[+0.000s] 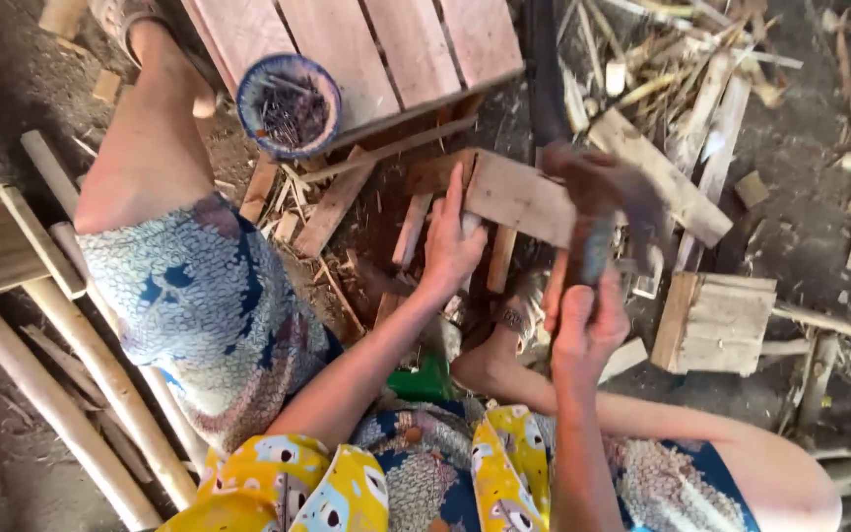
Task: The person assembles a small wooden frame by hammering nails into the joints of wooden planks. They pick up nails from a small bowl, position the planks, and use a hammer to secure the structure, occasionally adjusting the pieces to ensure alignment.
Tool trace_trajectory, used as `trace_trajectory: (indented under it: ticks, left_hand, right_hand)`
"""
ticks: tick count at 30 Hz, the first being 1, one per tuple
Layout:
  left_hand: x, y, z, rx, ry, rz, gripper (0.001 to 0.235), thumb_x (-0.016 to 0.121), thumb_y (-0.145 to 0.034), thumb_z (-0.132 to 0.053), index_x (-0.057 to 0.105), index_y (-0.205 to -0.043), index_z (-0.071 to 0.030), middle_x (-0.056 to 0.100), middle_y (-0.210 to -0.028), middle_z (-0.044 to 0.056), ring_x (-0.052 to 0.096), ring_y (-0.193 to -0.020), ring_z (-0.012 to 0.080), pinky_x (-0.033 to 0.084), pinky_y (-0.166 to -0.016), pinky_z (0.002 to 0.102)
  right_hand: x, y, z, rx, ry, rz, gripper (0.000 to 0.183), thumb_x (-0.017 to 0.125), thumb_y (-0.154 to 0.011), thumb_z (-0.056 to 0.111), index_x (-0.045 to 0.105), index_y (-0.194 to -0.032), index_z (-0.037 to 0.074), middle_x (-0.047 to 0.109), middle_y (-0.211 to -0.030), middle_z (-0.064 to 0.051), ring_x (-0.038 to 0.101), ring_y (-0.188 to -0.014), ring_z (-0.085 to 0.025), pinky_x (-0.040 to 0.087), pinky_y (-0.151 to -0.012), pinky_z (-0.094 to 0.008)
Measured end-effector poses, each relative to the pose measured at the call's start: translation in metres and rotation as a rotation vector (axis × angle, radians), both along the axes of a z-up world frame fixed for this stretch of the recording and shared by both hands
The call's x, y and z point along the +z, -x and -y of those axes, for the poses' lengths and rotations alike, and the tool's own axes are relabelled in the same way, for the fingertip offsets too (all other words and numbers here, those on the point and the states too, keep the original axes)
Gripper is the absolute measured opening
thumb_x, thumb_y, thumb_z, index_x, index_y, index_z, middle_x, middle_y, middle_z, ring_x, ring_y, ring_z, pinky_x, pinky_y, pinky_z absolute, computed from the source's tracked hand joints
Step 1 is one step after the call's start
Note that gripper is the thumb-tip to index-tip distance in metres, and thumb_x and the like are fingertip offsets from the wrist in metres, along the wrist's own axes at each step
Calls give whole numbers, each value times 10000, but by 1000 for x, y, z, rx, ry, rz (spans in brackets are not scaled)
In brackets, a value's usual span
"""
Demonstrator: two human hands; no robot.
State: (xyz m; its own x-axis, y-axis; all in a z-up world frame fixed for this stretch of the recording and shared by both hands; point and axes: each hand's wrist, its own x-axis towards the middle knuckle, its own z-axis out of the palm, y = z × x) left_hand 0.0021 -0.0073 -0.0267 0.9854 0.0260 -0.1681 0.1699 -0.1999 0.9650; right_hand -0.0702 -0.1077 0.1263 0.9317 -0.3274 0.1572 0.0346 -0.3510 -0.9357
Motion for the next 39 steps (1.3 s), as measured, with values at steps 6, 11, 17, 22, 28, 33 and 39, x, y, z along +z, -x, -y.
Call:
trace_trajectory:
  ticks: [6, 11, 17, 22, 28, 33, 39]
  left_hand:
    - [8, 5, -6, -21, -4, 17, 899, 579, -783, -65, 97, -1516, -262, 481, -1094, 189, 550, -963, 431, 470, -779, 498]
    - [8, 2, -3, -66, -57, -31, 880, 570, -770, -75, 135, -1507, -279, 480, -1133, 185, 557, -981, 425, 468, -789, 513]
    - [19, 2, -8, -114, -54, -121, 920, 556, -766, -59, 69, -1513, -288, 473, -1171, 193, 558, -992, 434, 458, -765, 505]
    - [37, 4, -12, -124, -51, -132, 945, 569, -763, -57, 37, -1511, -282, 465, -1181, 208, 553, -996, 450, 452, -758, 500]
    - [50, 2, -11, -152, -28, -166, 932, 547, -762, -1, 41, -1506, -245, 413, -1273, 271, 514, -1065, 499, 432, -816, 557]
    - [54, 3, -7, -82, 93, -223, 922, 502, -773, 71, 39, -1507, -242, 363, -1331, 282, 534, -1064, 398, 460, -852, 497]
    - [65, 3, -8, -81, 102, -186, 909, 463, -765, 126, 59, -1507, -207, 312, -1393, 295, 549, -923, 278, 483, -825, 441]
  right_hand:
    - [-60, -2, 11, 14, 50, -363, 306, 531, -914, 269, 614, -1166, 118, 518, -490, -61, 502, -380, -150, 391, -363, -258]
    - [-42, -5, 31, -177, -277, -263, 185, 525, -920, 264, 549, -1003, 101, 486, -568, -17, 454, -411, -96, 381, -372, -212]
    - [-98, -54, 148, -546, 192, -27, 225, 579, -965, 296, 574, -812, 132, 546, -530, -76, 514, -379, -138, 349, -321, -228]
    - [-224, -42, 221, -697, 443, -308, 195, 631, -815, 333, 594, -805, 141, 539, -551, 2, 530, -408, -136, 376, -385, -311]
    - [-316, 12, 213, -830, 637, -708, 324, 622, -740, 434, 697, -989, 242, 690, -763, -32, 679, -684, -268, 545, -546, -410]
    - [-239, -13, 175, -765, 432, -422, 352, 571, -852, 198, 647, -1160, 46, 652, -1057, -205, 628, -969, -363, 499, -840, -467]
    - [-146, -20, 120, -652, -339, -457, 351, 677, -835, 344, 659, -1066, 81, 606, -846, -121, 646, -585, -172, 562, -489, -234]
